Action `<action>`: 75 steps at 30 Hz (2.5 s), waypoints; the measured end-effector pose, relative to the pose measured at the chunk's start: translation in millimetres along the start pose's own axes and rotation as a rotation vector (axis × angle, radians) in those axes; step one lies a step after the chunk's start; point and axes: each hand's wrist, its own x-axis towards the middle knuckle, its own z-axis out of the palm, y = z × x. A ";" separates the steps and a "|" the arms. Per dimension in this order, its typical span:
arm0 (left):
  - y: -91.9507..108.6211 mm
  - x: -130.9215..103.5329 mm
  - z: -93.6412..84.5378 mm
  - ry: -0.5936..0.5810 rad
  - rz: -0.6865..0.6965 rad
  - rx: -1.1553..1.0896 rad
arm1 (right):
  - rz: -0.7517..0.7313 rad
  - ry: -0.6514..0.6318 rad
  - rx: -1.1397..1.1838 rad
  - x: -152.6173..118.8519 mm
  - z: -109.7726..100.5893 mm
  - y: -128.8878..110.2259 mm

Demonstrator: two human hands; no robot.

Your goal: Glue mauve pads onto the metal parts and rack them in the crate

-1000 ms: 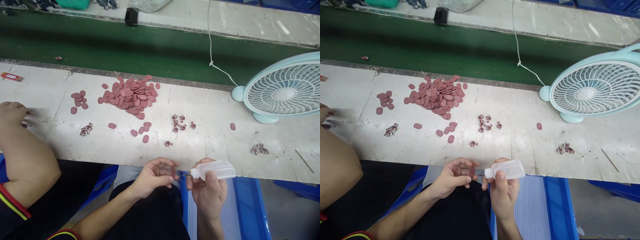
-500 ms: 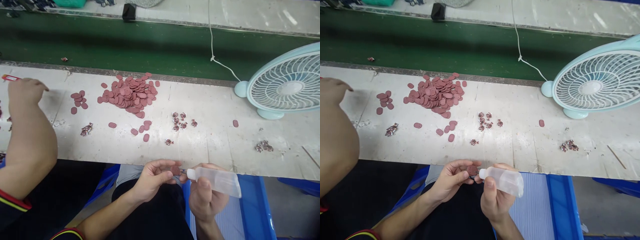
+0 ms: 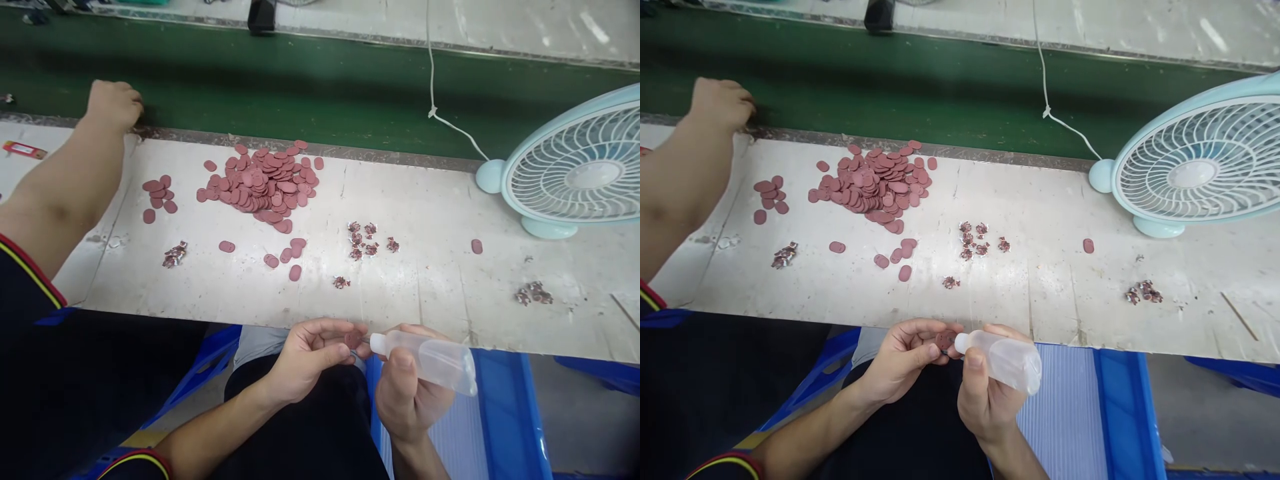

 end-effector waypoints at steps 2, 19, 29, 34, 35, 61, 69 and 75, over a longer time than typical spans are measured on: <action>0.3 -0.2 0.0 -0.005 0.006 0.003 | 0.016 -0.021 0.021 -0.2 -0.1 -0.1; 2.6 0.1 -0.5 -0.004 -0.006 -0.014 | 0.069 -0.059 0.183 1.4 1.4 -2.1; 3.1 -1.0 0.0 0.006 -0.029 -0.035 | 0.037 -0.107 0.128 -0.9 -3.9 0.7; 2.5 -0.6 -0.2 0.004 -0.028 -0.061 | 0.095 -0.118 0.159 -0.1 -2.5 -4.6; 2.9 -0.7 -0.1 -0.006 -0.021 -0.074 | 0.151 -0.125 0.226 3.6 -3.5 -6.5; 21.8 -5.9 -18.5 0.050 0.029 -0.141 | -0.122 -0.180 -0.756 132.9 7.2 67.8; 22.6 -9.3 -22.1 0.083 0.029 -0.143 | -0.114 -0.269 -0.803 136.8 0.7 56.3; 20.2 -3.8 -16.0 0.114 0.013 -0.058 | 0.195 -0.408 -0.170 64.6 -23.2 7.8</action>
